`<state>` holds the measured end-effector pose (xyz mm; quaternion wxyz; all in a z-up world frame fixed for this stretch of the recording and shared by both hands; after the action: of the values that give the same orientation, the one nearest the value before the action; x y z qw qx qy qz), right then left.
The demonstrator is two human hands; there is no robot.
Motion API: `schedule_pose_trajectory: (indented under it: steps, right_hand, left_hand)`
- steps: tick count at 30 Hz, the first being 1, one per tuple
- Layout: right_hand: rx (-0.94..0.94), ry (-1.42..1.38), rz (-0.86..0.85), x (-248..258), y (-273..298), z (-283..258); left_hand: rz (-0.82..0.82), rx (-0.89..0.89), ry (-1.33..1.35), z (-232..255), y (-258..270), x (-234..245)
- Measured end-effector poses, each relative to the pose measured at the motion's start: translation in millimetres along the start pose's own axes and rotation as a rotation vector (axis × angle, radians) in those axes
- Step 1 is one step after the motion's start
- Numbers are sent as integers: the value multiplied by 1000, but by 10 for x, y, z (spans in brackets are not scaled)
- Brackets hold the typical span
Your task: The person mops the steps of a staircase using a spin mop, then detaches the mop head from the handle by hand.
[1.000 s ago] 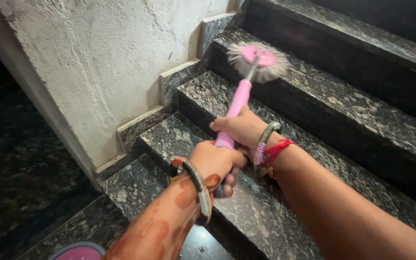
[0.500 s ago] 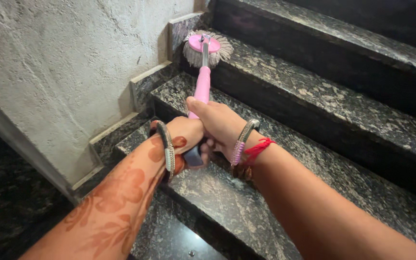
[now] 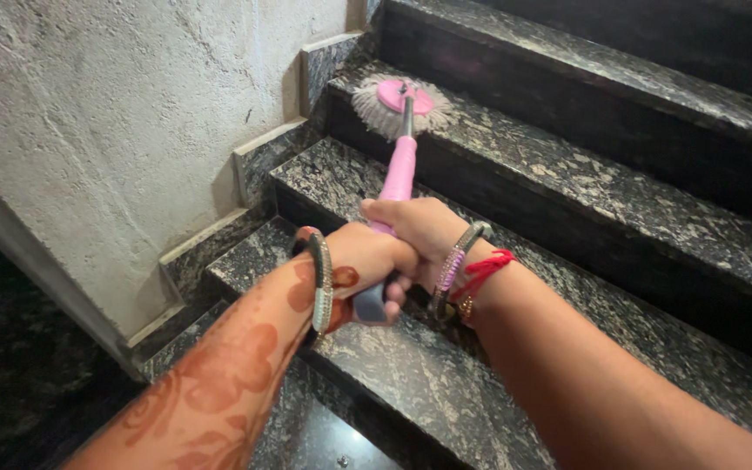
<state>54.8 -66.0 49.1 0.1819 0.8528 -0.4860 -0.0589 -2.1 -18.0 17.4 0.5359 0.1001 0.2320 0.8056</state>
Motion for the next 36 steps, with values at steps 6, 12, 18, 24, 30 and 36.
schedule_pose_trajectory:
  steps: [6,12,18,24,30,36]
  right_hand:
    - [6,-13,217,298,-20,89]
    - [-6,-53,408,614,-16,212]
    - [22,-78,617,1090,90,401]
    - [56,-89,824,1531,350,544]
    - [-13,-134,996,1941,627,738]
    - [-27,-175,1068,2443,809,902]
  left_hand:
    - [-72,3,-11,-9,226,-165]
    - [-189,3,-65,-11,360,-363]
    - [-314,-5,-127,-41,484,-699]
    - [-435,35,-187,-161,532,-1042]
    - [-533,67,-273,-298,519,-1432]
    - [-632,114,-295,-405,553,-1909]
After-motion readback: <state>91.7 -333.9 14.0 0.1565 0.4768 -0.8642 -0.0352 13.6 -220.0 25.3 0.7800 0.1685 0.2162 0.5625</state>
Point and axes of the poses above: each hand's wrist, its own y-axis away from the middle knuckle, its own x-axis out of the back of the hand, z = x × y, the point moved 8 cm from there along -y, towards the middle knuckle, and after that the axes turned 13 degrees about z, right-handed, at the moved point
